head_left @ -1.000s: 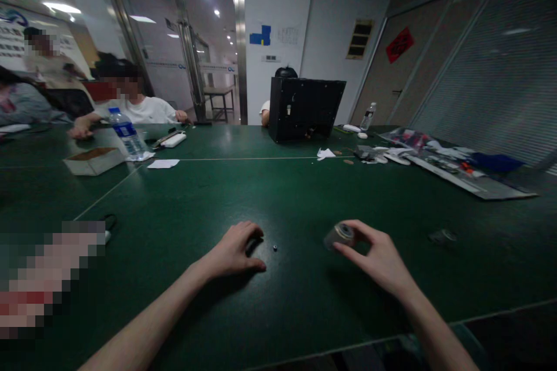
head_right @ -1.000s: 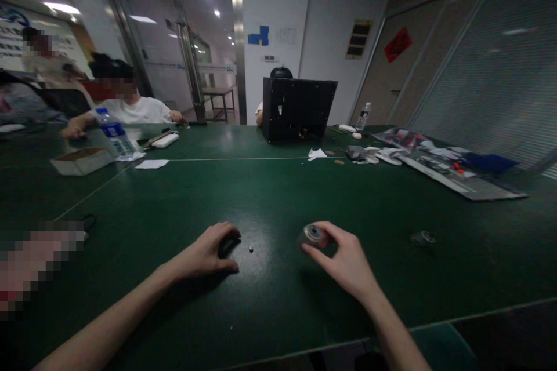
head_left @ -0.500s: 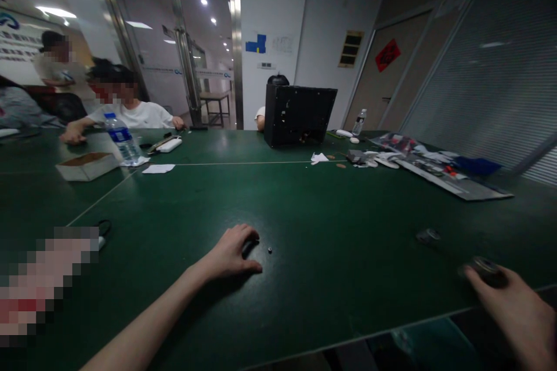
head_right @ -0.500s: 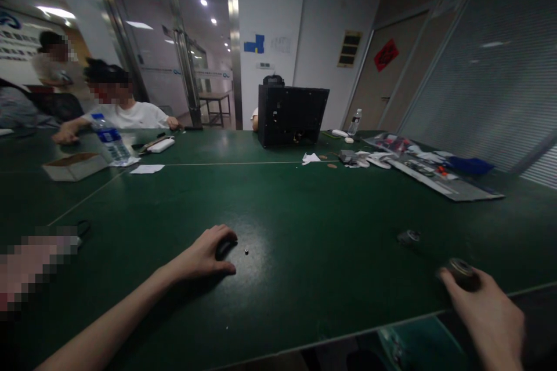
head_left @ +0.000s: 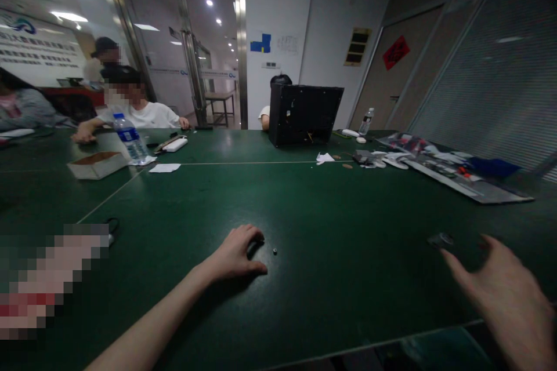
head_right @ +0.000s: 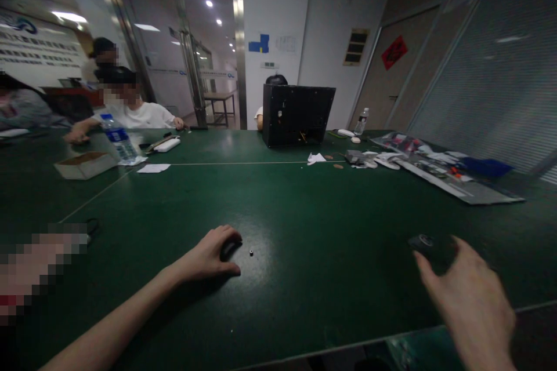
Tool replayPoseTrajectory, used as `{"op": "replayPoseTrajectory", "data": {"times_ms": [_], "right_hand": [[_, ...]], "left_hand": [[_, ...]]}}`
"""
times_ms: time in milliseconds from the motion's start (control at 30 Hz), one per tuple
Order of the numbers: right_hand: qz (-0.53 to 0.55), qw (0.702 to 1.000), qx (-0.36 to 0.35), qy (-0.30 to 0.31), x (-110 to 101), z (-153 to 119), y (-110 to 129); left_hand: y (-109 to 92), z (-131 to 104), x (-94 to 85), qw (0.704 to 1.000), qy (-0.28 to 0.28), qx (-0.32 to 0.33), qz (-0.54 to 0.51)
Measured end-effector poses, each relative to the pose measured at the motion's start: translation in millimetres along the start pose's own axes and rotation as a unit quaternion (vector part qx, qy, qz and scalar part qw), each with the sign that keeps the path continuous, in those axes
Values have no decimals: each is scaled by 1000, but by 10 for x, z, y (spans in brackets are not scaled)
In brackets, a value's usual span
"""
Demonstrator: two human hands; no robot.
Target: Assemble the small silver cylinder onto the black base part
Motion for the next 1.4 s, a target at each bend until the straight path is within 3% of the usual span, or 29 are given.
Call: {"op": "replayPoseTrajectory", "data": {"times_ms": [100,167,233,300,400,533,600,733,900,1033,1400], "right_hand": [[41,978,-130,159,364,-250,1060],[73,936,-214,272,627,-528,1710],[83,883,-306,346,817,-825,2281],[74,830,-384,397,972,-1071,2730],[36,776,-448,443,1214,-1231,3136],[87,699,-467,535,1512,-1271,3280],[156,683,-442,560,1593,-1244,3249],[295,675,-353,577,1677,-1230,3165],[445,612,-188,626,1800,-1382,3197],[508,569,-101,639,1843,-1456,3228],[605,504,78,611,1849,-1376,3197]], "left_hand": [[7,-1,8,1000,0,0,0],[9,1,19,1000,1,4,2],[10,5,28,1000,-2,9,5],[13,9,29,1000,-8,13,7],[4,8,26,1000,-9,16,9],[-20,-9,7,1000,-1,8,8],[-40,-20,-9,1000,-1,7,6],[-65,-36,-29,1000,8,2,1],[-29,-21,-11,1000,13,-7,11],[-12,1,14,1000,7,5,23],[-21,-16,0,1000,0,12,3]]}}
Point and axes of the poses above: each hand's wrist, its own z-axis towards the middle knuckle, its own x-axis out of the palm, y = z × x, the point moved 7 cm from there along z, towards the middle knuckle, and after that the axes turned 4 degrees about z, right-handed, at the moved point
